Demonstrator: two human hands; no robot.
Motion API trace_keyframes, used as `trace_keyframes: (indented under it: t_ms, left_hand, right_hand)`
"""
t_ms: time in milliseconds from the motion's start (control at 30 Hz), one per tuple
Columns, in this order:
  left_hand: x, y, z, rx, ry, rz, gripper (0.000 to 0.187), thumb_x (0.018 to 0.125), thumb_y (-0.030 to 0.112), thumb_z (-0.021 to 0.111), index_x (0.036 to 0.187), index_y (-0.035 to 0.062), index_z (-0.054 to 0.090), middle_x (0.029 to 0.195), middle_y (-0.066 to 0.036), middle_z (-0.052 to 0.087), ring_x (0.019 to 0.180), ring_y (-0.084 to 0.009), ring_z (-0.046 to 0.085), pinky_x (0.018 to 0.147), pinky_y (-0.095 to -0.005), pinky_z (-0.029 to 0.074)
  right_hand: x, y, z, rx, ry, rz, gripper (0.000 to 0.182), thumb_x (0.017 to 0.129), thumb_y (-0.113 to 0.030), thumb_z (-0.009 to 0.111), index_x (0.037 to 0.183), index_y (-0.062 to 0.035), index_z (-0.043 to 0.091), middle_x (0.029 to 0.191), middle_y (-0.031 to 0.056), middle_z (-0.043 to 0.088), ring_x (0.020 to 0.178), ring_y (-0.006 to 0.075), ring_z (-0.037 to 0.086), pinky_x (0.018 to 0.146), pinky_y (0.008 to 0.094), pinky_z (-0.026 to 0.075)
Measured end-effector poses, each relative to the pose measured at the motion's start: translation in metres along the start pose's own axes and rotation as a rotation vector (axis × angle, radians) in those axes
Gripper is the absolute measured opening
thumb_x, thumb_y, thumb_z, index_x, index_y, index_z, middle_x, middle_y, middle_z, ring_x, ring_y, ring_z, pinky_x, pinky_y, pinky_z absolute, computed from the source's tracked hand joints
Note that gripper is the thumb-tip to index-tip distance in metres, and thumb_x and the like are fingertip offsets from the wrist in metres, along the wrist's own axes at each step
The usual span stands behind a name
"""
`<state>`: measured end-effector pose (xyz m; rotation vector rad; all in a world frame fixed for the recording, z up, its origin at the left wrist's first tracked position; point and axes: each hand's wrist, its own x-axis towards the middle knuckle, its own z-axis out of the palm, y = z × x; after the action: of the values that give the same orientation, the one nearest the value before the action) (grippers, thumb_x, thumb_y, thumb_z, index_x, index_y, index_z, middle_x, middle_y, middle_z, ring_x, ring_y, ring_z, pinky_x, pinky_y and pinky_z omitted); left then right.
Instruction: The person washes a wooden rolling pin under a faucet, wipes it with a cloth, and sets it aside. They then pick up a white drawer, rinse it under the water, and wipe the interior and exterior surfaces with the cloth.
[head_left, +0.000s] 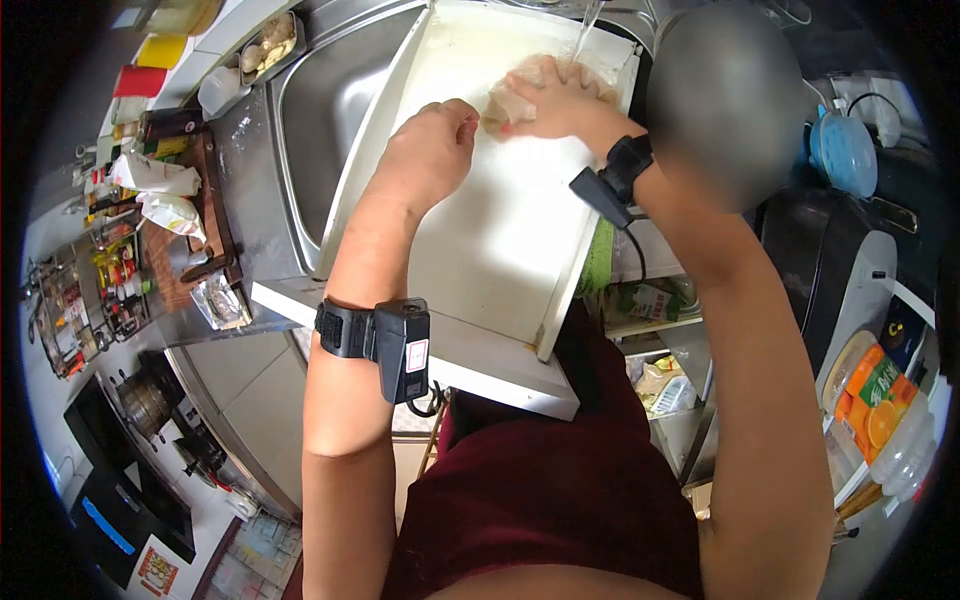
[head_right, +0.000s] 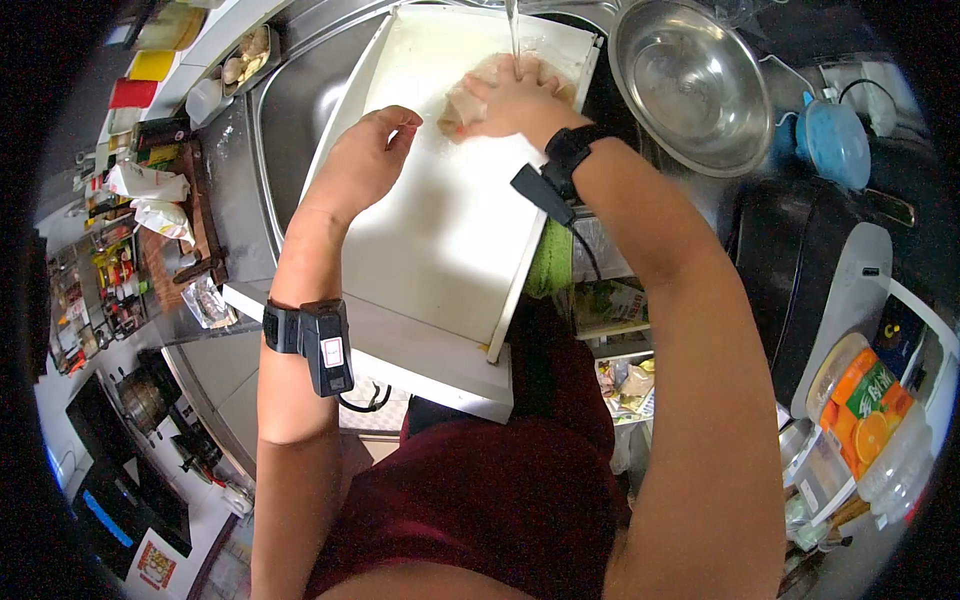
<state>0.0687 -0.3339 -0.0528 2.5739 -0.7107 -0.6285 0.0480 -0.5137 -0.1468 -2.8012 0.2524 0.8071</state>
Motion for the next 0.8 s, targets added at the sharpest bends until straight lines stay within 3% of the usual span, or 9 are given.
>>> trace_keyframes:
  t_ms: [100, 133, 200, 267, 333, 467, 600, 700, 800]
  left_hand:
    - [-0.001, -0.002, -0.002, -0.003, 0.023, 0.014, 0.022, 0.089, 0.015, 0.051, 0.105, 0.0053, 0.061, 0.103, -0.017, 0.063, 0.087, -0.0294, 0.063, 0.079, -0.0356, 0.048]
    - [0.000, -0.002, -0.003, -0.009, 0.029, 0.017, 0.022, 0.089, 0.015, 0.051, 0.105, 0.0052, 0.061, 0.103, -0.017, 0.063, 0.087, -0.0295, 0.063, 0.079, -0.0357, 0.048]
    - [0.001, -0.001, -0.003, -0.011, 0.036, 0.020, 0.022, 0.089, 0.016, 0.051, 0.106, 0.0050, 0.060, 0.101, -0.017, 0.063, 0.086, -0.0298, 0.062, 0.079, -0.0359, 0.048]
    - [0.001, -0.003, -0.003, 0.004, 0.036, 0.012, 0.022, 0.089, 0.016, 0.052, 0.106, 0.0048, 0.060, 0.101, -0.018, 0.062, 0.086, -0.0302, 0.062, 0.078, -0.0360, 0.048]
    - [0.000, -0.005, -0.002, 0.012, 0.045, 0.028, 0.022, 0.089, 0.016, 0.052, 0.107, 0.0050, 0.060, 0.101, -0.018, 0.062, 0.086, -0.0304, 0.062, 0.078, -0.0358, 0.048]
    - [0.002, -0.008, -0.003, 0.019, 0.052, 0.052, 0.022, 0.088, 0.015, 0.052, 0.107, 0.0047, 0.060, 0.100, -0.018, 0.063, 0.087, -0.0305, 0.062, 0.078, -0.0352, 0.048]
    - [0.005, -0.005, -0.003, 0.009, 0.034, 0.019, 0.022, 0.088, 0.013, 0.052, 0.106, 0.0038, 0.060, 0.101, -0.018, 0.062, 0.087, -0.0302, 0.062, 0.078, -0.0349, 0.048]
    - [0.003, -0.006, -0.004, 0.017, 0.030, 0.015, 0.022, 0.088, 0.013, 0.052, 0.106, 0.0034, 0.060, 0.102, -0.018, 0.062, 0.087, -0.0300, 0.062, 0.078, -0.0346, 0.048]
    - [0.003, -0.007, -0.004, 0.005, 0.042, 0.035, 0.022, 0.088, 0.013, 0.051, 0.106, 0.0037, 0.060, 0.102, -0.017, 0.062, 0.088, -0.0303, 0.062, 0.079, -0.0345, 0.048]
  right_hand:
    - [0.001, -0.017, 0.034, -0.198, -0.029, -0.262, 0.059, 0.085, -0.044, 0.051, 0.140, -0.0357, 0.030, 0.150, 0.0157, 0.014, 0.135, 0.0448, 0.012, 0.104, 0.0612, 0.019]
    - [-0.014, -0.028, 0.034, -0.289, -0.024, -0.421, 0.052, 0.085, -0.035, 0.051, 0.136, -0.0314, 0.039, 0.149, 0.0120, 0.018, 0.135, 0.0426, 0.016, 0.102, 0.0595, 0.024]
    - [-0.044, -0.047, 0.031, -0.174, -0.151, -0.682, 0.050, 0.083, -0.028, 0.052, 0.132, -0.0296, 0.045, 0.147, 0.0102, 0.024, 0.135, 0.0394, 0.019, 0.103, 0.0588, 0.023]
    - [-0.069, -0.061, 0.049, -0.076, -0.090, -0.854, 0.046, 0.084, -0.025, 0.052, 0.130, -0.0254, 0.049, 0.144, 0.0101, 0.031, 0.135, 0.0328, 0.021, 0.105, 0.0546, 0.022]
    - [-0.091, -0.072, 0.053, 0.066, -0.185, -0.920, 0.046, 0.083, -0.023, 0.050, 0.129, -0.0196, 0.049, 0.141, 0.0115, 0.034, 0.134, 0.0303, 0.025, 0.107, 0.0497, 0.022]
    - [-0.116, -0.093, 0.058, 0.424, -0.447, -0.939, 0.049, 0.081, -0.018, 0.047, 0.129, -0.0071, 0.048, 0.139, 0.0147, 0.037, 0.129, 0.0301, 0.033, 0.106, 0.0401, 0.027]
    - [-0.140, -0.110, 0.037, 0.814, -0.783, -0.795, 0.048, 0.082, -0.015, 0.043, 0.129, -0.0048, 0.046, 0.131, 0.0191, 0.044, 0.121, 0.0319, 0.041, 0.100, 0.0369, 0.033]
    - [-0.146, -0.097, 0.051, 0.893, -0.789, -0.767, 0.048, 0.082, -0.015, 0.043, 0.128, -0.0053, 0.047, 0.118, 0.0201, 0.052, 0.111, 0.0305, 0.048, 0.095, 0.0373, 0.036]
    - [-0.146, -0.063, 0.055, 0.814, -0.993, -0.761, 0.049, 0.081, -0.017, 0.046, 0.129, -0.0064, 0.046, 0.112, 0.0191, 0.054, 0.105, 0.0300, 0.051, 0.091, 0.0356, 0.039]
